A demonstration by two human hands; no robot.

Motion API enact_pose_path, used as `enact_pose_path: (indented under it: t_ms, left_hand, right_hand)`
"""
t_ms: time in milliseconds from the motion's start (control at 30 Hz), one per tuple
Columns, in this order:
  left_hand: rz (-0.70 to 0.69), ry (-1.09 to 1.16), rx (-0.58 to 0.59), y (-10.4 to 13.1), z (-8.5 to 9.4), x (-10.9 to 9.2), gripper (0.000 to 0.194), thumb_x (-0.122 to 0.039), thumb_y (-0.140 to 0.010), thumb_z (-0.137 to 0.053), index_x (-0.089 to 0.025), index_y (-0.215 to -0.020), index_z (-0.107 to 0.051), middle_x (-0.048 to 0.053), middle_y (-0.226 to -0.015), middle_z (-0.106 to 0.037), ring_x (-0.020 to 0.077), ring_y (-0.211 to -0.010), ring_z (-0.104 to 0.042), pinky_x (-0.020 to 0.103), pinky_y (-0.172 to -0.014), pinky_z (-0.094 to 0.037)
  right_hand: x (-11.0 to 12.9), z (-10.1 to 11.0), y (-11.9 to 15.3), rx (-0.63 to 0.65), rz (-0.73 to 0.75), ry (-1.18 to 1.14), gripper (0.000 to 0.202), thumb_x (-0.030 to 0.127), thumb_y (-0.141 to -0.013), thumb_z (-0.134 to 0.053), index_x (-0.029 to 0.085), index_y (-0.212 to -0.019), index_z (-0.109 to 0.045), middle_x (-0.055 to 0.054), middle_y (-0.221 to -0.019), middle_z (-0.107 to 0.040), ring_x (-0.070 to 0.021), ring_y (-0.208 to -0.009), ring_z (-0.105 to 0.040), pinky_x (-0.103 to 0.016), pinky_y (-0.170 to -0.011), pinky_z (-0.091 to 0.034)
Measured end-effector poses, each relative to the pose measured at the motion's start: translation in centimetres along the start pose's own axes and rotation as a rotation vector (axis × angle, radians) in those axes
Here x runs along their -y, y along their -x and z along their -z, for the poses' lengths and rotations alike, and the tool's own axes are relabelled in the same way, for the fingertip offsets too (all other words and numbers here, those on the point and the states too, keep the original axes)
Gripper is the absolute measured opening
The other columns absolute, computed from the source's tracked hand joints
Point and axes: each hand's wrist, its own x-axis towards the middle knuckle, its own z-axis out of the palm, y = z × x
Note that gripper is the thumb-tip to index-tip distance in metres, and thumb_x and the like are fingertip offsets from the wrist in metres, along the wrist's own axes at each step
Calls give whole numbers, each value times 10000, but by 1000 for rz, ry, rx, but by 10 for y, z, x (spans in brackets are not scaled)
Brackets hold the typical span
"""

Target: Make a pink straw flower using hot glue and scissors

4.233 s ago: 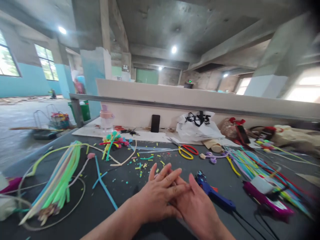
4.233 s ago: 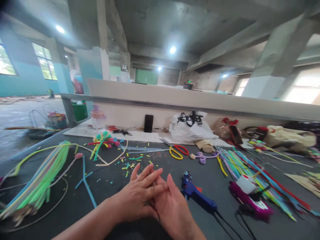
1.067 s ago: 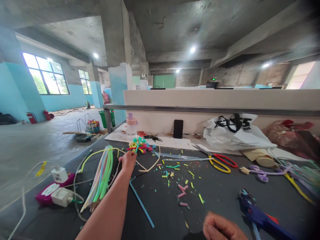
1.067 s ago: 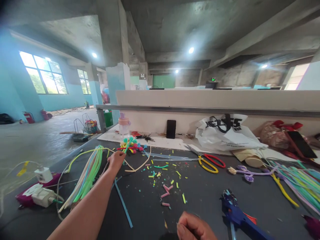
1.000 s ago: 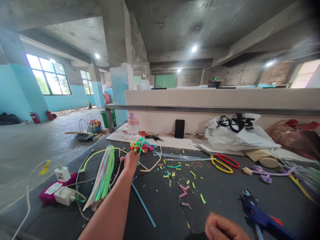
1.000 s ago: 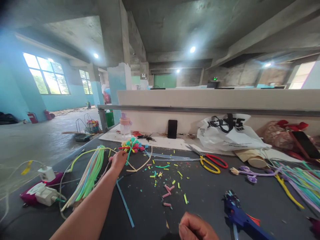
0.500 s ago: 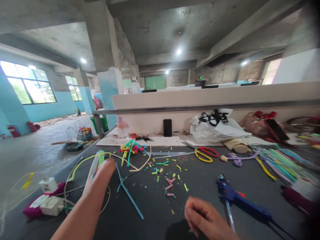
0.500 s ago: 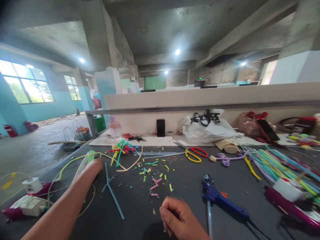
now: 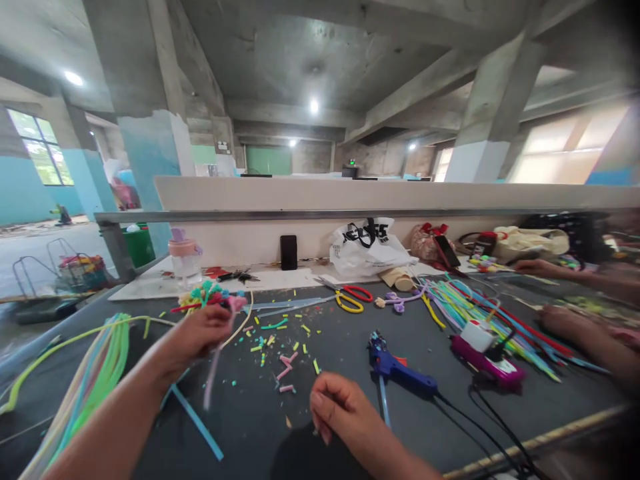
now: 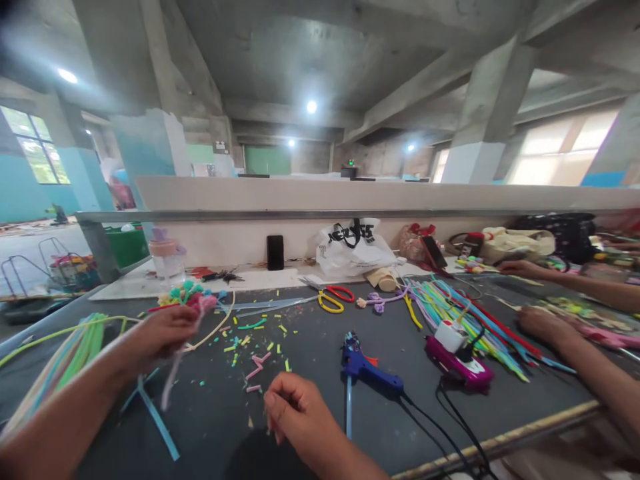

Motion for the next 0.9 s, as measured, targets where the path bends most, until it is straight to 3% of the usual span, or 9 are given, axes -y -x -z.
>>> enact_pose_path:
  t_ms: [67, 133, 233, 400, 567, 733, 900]
  left_hand:
    - [-5, 79, 99, 4, -38, 8, 384, -318, -644, -755, -153, -956, -603, -18, -680, -606, 48, -425, -458, 171, -394, -313]
    - [5, 319, 294, 10, -72, 16, 372, -300, -636, -765, -152, -941, -611, 15, -749, -634, 48, -459, -480, 167, -411, -299]
    - [61, 507, 416, 18, -99, 25, 346, -271, -637, -770, -155, -926, -619, 28, -783, -635, 62, -519, -516, 165, -444, -313]
    - [135, 598, 420, 24, -105, 33, 278, -238, -646, -766, -153, -869, -625, 8, -726, -606, 58, -515, -492, 176, -469, -312]
    - [164, 618, 456, 31, -113, 35, 191, -246, -713, -714, -160, -839, -598, -31, -654, -535, 15, -445, -354, 170, -426, -189]
    - [102, 561, 519, 32, -125, 41, 205, -291, -721, -701, -151, -796, -571, -57, -593, -469, 11, -418, -286, 185, -407, -138]
    - [45, 404, 463, 30, -134, 46, 280, -380, -678, -713, -152, -730, -560, -89, -511, -411, 11, -381, -273, 171, -378, -177]
  right_hand:
    - [1, 2, -3, -64, -14, -36, 363, 518, -759, -584, 170, -708, -496, 50, -539, -507, -61, -413, -426, -187, -434, -329]
    - [1, 4, -6, -148, -24, -62, 371, 528, -737, -602, 171, -732, -503, 55, -547, -512, -62, -410, -425, -190, -432, -334]
    - [-2, 7, -10, -252, -30, -73, 388, 543, -737, -594, 178, -673, -479, 58, -512, -500, -69, -409, -427, -198, -434, -340]
    - [-4, 8, -11, -286, -19, -80, 385, 512, -783, -571, 170, -625, -491, 45, -516, -506, -78, -436, -447, -208, -455, -354]
    - [-1, 2, -9, -349, -57, -185, 269, 395, -725, -692, 162, -854, -668, 30, -633, -585, -85, -542, -483, -211, -543, -371]
    - [3, -3, -5, -321, -111, -421, 282, 340, -689, -738, 187, -926, -724, -7, -734, -652, -139, -708, -550, -272, -713, -407]
    - [4, -3, -7, -314, -82, -315, 199, 328, -698, -726, 184, -834, -748, -39, -816, -665, -184, -806, -560, -305, -767, -405]
